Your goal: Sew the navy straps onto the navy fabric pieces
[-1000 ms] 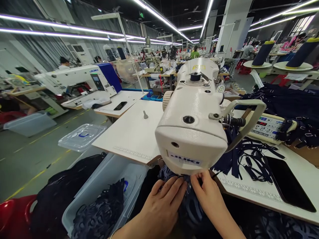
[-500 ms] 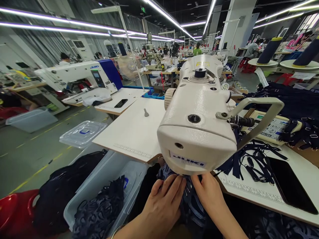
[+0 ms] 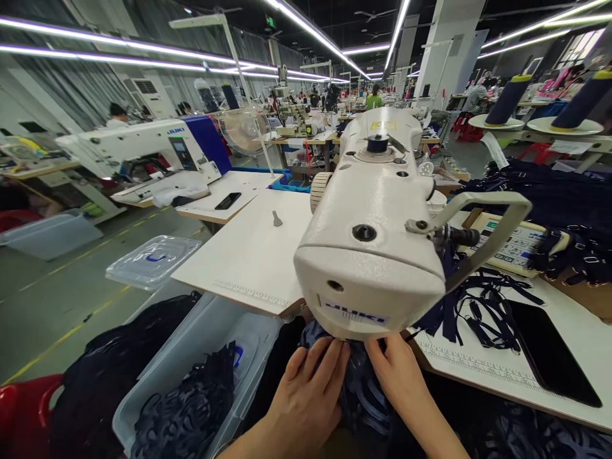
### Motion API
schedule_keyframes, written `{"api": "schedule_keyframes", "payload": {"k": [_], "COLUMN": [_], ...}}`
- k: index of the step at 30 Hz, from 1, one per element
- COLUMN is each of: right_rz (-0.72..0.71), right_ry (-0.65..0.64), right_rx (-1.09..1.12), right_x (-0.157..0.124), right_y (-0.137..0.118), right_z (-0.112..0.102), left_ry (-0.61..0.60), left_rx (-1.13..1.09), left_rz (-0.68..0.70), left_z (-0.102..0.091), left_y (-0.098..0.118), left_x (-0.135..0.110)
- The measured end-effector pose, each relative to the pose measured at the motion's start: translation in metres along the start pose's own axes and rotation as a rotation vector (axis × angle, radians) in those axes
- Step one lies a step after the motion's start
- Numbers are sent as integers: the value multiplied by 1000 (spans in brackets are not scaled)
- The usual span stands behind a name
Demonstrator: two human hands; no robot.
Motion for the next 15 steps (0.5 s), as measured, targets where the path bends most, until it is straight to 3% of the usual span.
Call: {"api": "schedule_keyframes", "payload": {"k": [4,7,9,13,15], "right_rz": [77,197,220,118,109], "right_ry": [55,78,16,-199,-239], "right_rx": [225,361,395,395,379], "right_x": [-3,-13,-20,-29,-33], "right_y": [16,32,37,34,36], "right_z": [4,13,23,41,42], "left_ry": [20,110,139,114,93], "left_rx": [-22,-52,-52,-28,-9], "left_rz": [-11,-52,-51,5,25], "left_z": [4,3,3,1,1], "left_y": [-2,-5,-4,0,2], "left_x": [-1,-1,-1,1,2]}}
Point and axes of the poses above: each hand's wrist, its own x-axis towards the middle knuckle, its own z-axis out of the palm, y = z × x, the point moved 9 cm from there along x, towards the middle knuckle, and after that the axes turned 6 degrees about -z, right-handed, at the moved point
